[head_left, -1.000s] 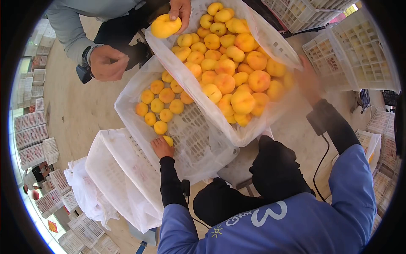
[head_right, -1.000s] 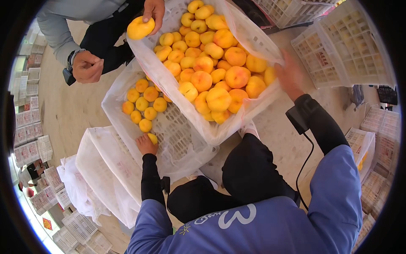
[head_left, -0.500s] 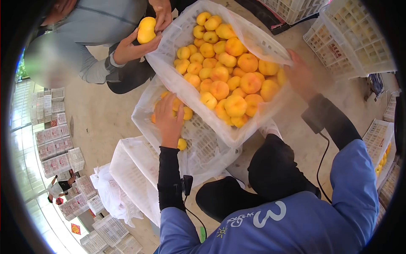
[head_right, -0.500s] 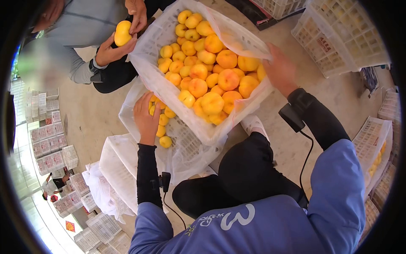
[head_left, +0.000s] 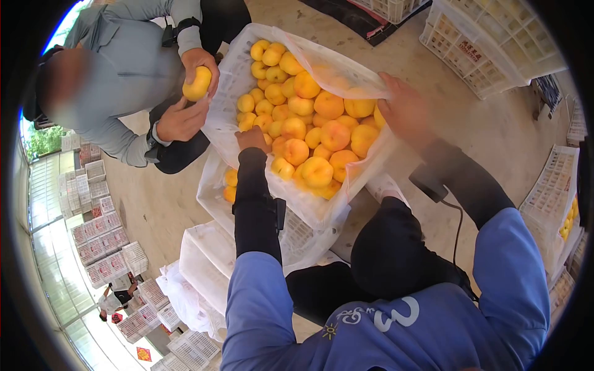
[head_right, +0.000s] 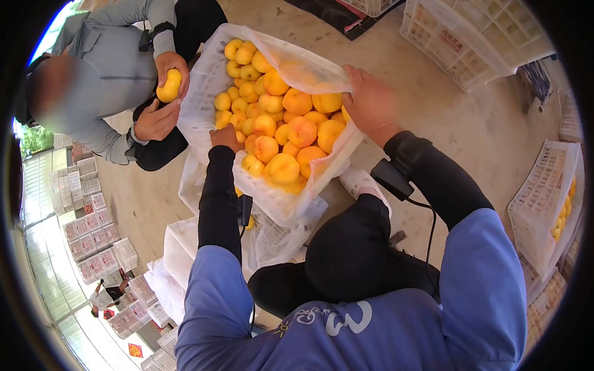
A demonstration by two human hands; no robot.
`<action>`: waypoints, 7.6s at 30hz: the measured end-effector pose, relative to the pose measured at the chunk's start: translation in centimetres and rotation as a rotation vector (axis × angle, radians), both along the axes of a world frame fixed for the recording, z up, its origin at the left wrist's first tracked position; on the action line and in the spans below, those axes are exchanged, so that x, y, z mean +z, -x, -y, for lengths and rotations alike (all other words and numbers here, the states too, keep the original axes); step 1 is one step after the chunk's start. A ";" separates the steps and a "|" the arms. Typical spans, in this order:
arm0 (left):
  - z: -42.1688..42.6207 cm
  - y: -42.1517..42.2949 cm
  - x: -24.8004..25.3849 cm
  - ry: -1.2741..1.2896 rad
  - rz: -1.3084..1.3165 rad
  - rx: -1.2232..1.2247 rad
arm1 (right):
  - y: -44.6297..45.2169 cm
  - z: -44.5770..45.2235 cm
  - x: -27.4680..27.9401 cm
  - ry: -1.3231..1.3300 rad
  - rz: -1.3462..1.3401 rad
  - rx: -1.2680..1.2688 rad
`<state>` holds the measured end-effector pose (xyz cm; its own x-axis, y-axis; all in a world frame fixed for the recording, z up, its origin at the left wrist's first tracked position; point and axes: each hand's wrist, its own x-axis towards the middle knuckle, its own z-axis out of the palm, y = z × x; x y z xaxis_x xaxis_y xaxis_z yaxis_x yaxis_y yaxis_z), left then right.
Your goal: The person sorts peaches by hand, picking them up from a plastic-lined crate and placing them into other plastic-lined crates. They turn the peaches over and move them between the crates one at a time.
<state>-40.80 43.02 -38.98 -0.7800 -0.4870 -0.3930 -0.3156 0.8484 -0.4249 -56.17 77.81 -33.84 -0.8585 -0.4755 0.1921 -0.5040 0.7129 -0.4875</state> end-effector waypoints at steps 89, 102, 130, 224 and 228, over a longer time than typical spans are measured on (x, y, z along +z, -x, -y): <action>-7.9 -60.1 -12.2 -1.240 -0.522 1.436 | 7.8 -2.6 -4.1 -0.219 0.017 0.194; -7.4 -71.3 -25.7 -1.273 -1.004 1.469 | 4.9 -2.0 -4.7 -0.330 -0.121 0.070; -13.9 4.5 6.2 -0.906 -0.292 -0.194 | 0.3 0.2 -0.6 -0.017 0.008 -0.032; -20.9 2.8 5.6 -0.704 -0.232 -0.019 | 0.6 0.3 -1.7 0.064 0.017 -0.004; -22.8 3.3 5.5 -0.800 -0.434 0.224 | 0.5 0.2 -1.2 0.078 0.000 0.018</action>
